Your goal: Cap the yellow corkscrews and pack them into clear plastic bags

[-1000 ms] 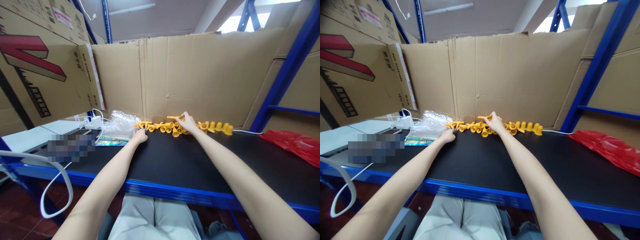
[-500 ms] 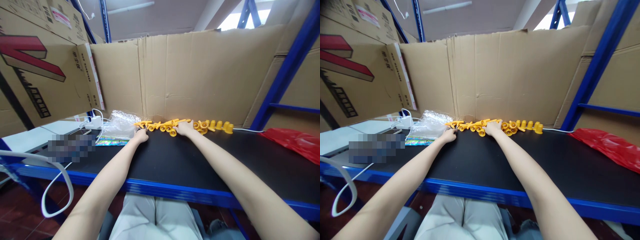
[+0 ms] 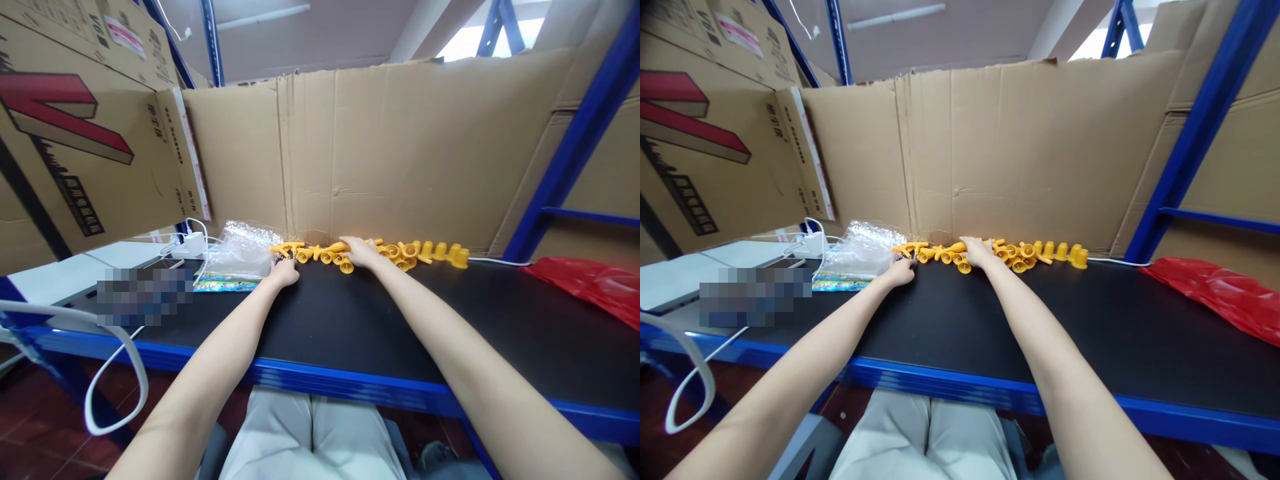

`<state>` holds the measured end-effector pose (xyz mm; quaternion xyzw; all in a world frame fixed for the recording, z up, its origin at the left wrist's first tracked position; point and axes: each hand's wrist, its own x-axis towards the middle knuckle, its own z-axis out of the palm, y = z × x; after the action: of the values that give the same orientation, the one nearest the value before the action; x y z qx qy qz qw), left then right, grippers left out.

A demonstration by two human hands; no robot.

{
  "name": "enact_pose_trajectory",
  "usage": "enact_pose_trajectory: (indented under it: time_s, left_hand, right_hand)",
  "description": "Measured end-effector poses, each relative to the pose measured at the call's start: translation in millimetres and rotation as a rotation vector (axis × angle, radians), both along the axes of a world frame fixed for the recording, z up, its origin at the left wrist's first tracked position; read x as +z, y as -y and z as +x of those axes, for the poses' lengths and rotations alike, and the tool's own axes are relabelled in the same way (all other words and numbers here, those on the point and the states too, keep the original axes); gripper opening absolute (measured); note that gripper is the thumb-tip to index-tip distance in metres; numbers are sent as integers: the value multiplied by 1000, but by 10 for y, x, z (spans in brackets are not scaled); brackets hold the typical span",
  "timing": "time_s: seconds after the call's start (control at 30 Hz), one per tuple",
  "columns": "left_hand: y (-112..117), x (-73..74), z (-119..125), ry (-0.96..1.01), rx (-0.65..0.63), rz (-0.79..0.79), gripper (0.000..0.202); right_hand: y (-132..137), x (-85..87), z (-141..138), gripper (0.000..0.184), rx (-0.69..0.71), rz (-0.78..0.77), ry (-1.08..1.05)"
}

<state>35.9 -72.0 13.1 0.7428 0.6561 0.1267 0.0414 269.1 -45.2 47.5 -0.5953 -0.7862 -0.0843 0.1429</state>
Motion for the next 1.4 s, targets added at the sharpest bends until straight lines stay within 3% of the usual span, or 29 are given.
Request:
enact_pose_trajectory:
  time_s: [0.17,0.4,0.5,0.67,0.93,1.1,1.3,1.4]
  left_hand:
    - [19,-6,9,9,-4,-6,48]
    - [-21,31,94,31,5,182,61]
    - [-73,91,169,59,-15,133,63]
    - [-154,177,338,55,-44,-4,51]
    - [-231,113,559,38,-70,-62,52]
    - [-254,136,430,29,-98,-21,52]
    - [-393,245,77,-103,-12,171,42]
    - [-427,276,-38,-195,-45,134,43]
  right_hand:
    - [3,42,-58,28,13,69,72]
    - [88,38,-109,30,20,149,20]
    - [115,52,-180,30,34,175,-3]
    - [129,77,-385,30,47,196,-61]
    - [85,0,-637,32,15,139,17]
    - [74,36,-539,32,-84,80,59]
    - [122,83,-328,41,-45,138,61]
    - [193,217,-144,40,-35,186,43]
